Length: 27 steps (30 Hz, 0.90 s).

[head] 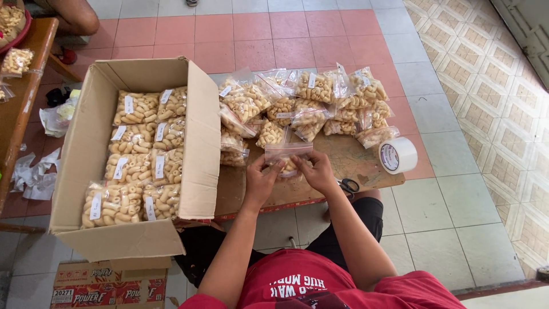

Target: Packing small plastic bags of snacks into a cardboard box while inspecting them.

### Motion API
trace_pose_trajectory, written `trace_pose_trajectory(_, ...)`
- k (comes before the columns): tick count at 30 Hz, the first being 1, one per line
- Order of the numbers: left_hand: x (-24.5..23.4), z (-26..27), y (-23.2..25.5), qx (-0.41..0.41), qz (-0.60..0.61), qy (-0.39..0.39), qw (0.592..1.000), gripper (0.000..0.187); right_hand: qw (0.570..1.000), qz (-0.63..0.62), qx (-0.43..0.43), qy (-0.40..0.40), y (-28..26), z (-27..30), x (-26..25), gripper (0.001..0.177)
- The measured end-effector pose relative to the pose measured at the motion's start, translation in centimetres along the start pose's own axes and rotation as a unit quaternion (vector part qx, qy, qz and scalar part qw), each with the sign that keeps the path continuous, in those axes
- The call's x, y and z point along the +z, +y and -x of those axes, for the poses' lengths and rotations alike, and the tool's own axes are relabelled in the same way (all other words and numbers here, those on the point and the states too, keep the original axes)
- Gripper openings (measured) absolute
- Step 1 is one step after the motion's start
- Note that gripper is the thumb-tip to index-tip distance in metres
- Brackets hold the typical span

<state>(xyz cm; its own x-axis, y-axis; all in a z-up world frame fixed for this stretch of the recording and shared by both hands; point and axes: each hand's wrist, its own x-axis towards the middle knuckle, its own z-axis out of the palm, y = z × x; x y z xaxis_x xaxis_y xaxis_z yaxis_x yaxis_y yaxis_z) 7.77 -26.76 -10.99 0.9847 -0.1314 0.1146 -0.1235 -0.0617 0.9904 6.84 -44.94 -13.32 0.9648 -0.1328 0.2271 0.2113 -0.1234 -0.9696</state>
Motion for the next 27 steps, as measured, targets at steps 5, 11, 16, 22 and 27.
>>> trace_pose_trajectory(5,0.4,0.1,0.7,0.016,0.019,-0.013,1.000,0.017,0.999,-0.033,-0.013,-0.007,0.3,-0.2,-0.2,0.006)
trace_pose_trajectory(11,0.9,0.4,0.7,0.019,0.069,0.008,0.997,0.011,0.996,-0.076,-0.020,-0.035,-2.8,0.7,0.4,0.008)
trace_pose_trajectory(16,0.9,0.7,1.3,0.027,0.094,0.012,0.995,0.012,0.995,-0.095,-0.014,-0.009,-2.3,0.7,0.2,0.007)
trace_pose_trajectory(22,1.7,1.4,2.9,-0.008,0.159,0.036,0.987,0.009,0.994,-0.110,-0.009,0.002,-2.5,1.4,-0.1,0.010)
trace_pose_trajectory(27,1.5,0.4,1.2,0.012,0.157,0.048,0.986,0.009,0.995,-0.094,-0.004,0.023,-1.7,1.4,-0.7,0.014)
